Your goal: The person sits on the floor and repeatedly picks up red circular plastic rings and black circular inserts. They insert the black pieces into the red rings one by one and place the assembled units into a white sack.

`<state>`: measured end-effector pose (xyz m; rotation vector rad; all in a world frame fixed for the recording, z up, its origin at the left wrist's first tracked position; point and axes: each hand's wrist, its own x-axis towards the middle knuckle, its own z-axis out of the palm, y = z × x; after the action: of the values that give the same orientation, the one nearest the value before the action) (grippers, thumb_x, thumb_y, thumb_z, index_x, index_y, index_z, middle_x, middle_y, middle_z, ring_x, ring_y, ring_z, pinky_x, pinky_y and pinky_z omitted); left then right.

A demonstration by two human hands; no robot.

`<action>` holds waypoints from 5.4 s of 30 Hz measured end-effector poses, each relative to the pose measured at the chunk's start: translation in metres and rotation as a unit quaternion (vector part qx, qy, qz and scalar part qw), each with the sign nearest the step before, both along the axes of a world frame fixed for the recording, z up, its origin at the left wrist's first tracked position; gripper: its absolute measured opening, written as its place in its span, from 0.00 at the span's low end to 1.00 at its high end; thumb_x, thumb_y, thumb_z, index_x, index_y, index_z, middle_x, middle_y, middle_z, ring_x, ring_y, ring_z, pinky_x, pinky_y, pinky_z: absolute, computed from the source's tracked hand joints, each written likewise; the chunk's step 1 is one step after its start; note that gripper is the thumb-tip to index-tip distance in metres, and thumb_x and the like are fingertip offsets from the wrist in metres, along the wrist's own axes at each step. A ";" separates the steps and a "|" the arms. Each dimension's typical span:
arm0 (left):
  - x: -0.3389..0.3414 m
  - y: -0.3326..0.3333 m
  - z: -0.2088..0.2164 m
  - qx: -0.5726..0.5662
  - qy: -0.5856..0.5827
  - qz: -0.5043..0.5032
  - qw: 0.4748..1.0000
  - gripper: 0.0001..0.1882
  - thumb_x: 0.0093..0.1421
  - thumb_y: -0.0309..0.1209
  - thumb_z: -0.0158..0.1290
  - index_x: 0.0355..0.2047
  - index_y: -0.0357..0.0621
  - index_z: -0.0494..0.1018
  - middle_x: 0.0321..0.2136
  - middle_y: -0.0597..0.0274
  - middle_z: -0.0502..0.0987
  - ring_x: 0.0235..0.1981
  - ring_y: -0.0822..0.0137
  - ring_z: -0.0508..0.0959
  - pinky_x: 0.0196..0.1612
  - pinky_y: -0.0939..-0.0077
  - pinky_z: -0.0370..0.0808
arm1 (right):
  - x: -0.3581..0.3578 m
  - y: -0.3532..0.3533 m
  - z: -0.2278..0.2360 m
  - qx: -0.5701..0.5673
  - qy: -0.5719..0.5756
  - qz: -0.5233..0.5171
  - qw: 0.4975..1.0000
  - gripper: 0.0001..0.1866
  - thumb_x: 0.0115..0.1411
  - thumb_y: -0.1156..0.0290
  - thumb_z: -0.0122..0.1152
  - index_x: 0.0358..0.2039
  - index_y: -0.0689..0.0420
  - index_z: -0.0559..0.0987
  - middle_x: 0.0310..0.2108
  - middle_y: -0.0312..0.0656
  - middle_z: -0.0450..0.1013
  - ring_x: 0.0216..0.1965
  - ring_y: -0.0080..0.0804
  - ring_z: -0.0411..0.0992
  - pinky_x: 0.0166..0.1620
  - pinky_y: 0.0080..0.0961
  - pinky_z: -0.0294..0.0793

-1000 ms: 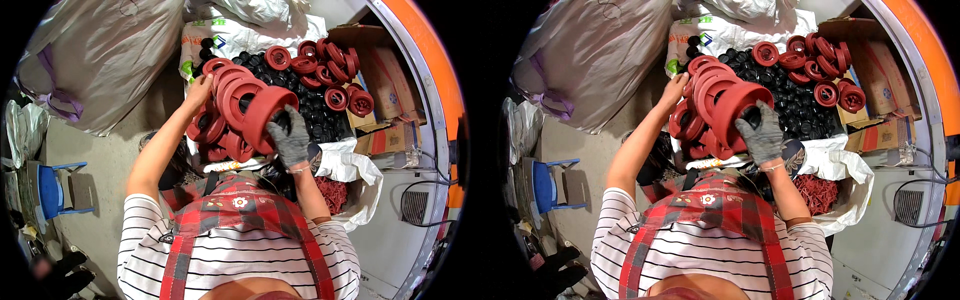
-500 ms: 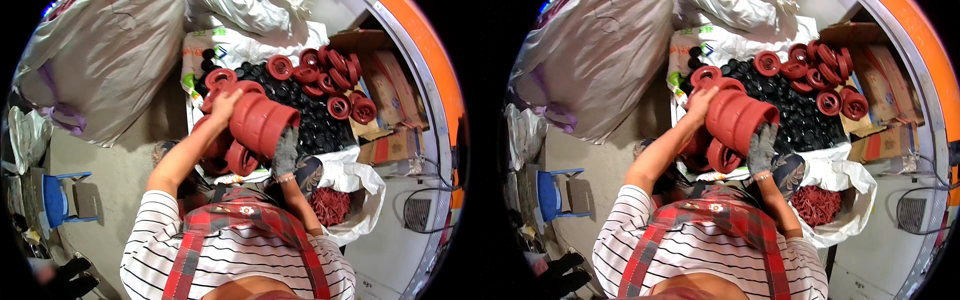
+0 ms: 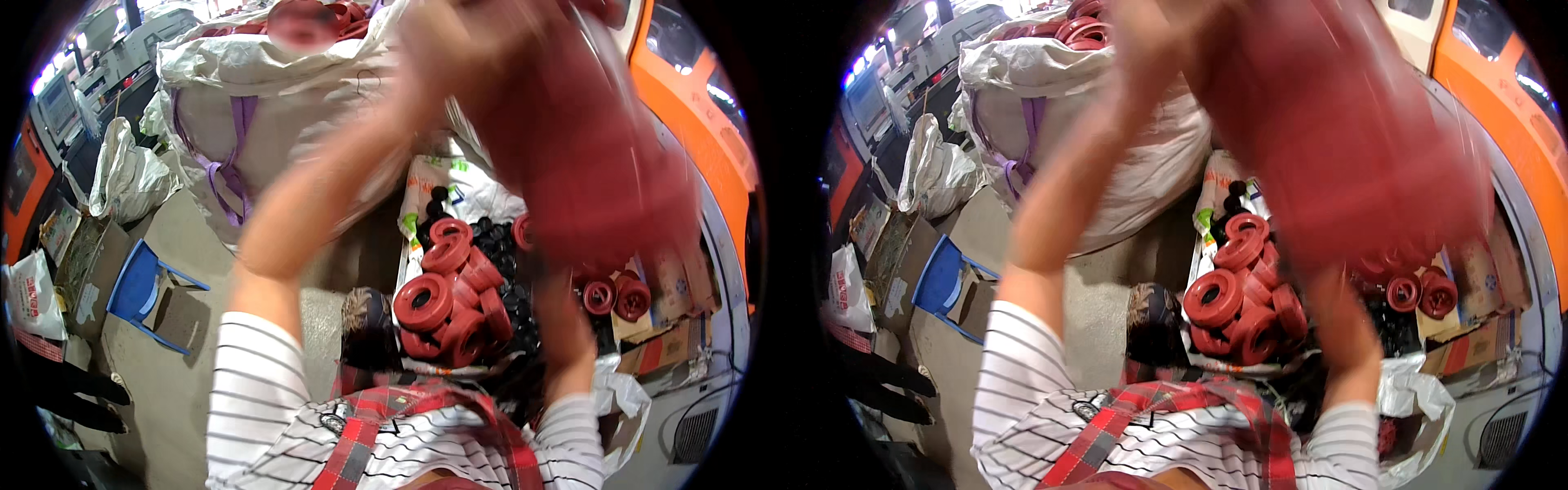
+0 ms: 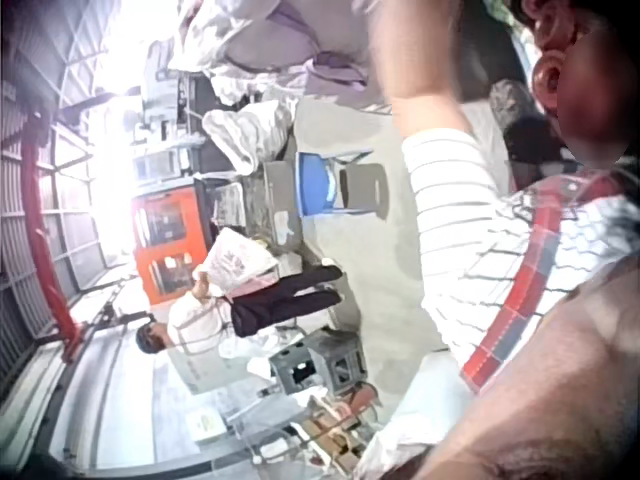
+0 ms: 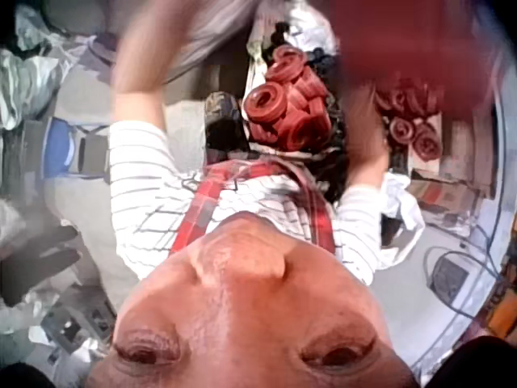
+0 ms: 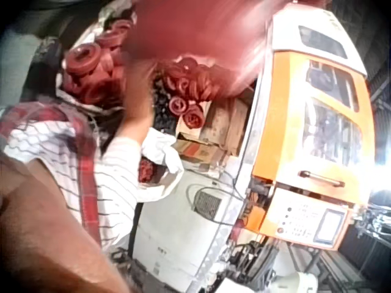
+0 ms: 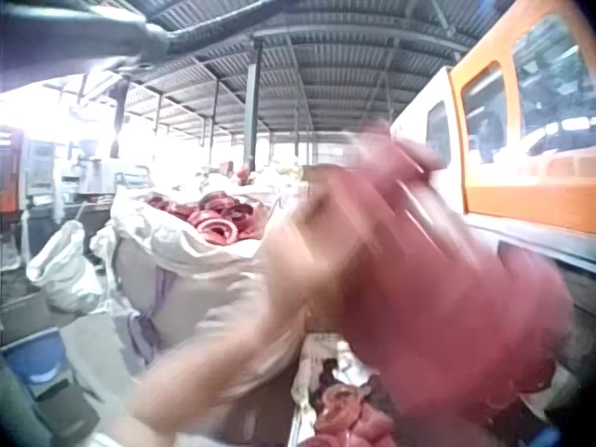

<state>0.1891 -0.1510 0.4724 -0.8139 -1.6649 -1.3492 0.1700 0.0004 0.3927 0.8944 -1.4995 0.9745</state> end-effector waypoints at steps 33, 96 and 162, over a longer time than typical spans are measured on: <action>0.011 0.023 -0.456 -0.107 -0.424 0.082 0.895 0.28 0.43 0.33 0.61 0.45 0.34 0.67 0.37 0.43 0.74 0.39 0.49 0.75 0.44 0.62 0.71 | -0.020 0.158 -0.369 0.124 -0.738 -0.251 0.614 0.38 0.41 0.44 0.67 0.46 0.60 0.75 0.41 0.51 0.75 0.43 0.44 0.74 0.47 0.32 0.72; 0.028 0.048 -0.545 0.002 -0.791 0.074 0.607 0.38 0.44 0.36 0.64 0.53 0.35 0.64 0.53 0.37 0.64 0.51 0.47 0.69 0.54 0.62 0.66 | -0.016 0.233 -0.508 0.070 -0.831 -0.322 0.448 0.43 0.40 0.43 0.64 0.52 0.62 0.71 0.50 0.57 0.69 0.52 0.50 0.69 0.50 0.36 0.71; -0.048 -0.200 -0.104 0.056 -0.121 0.220 0.966 0.19 0.59 0.38 0.54 0.43 0.35 0.73 0.35 0.63 0.76 0.35 0.72 0.73 0.43 0.79 0.69 | -0.183 -0.067 0.031 0.281 -0.185 0.003 0.942 0.27 0.55 0.46 0.53 0.42 0.58 0.76 0.41 0.54 0.74 0.46 0.47 0.72 0.48 0.35 0.69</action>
<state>0.1414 -0.3515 0.3685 -0.1950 -1.8029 -1.2447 -0.0134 -0.0666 0.4240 1.1562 -2.1611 0.7479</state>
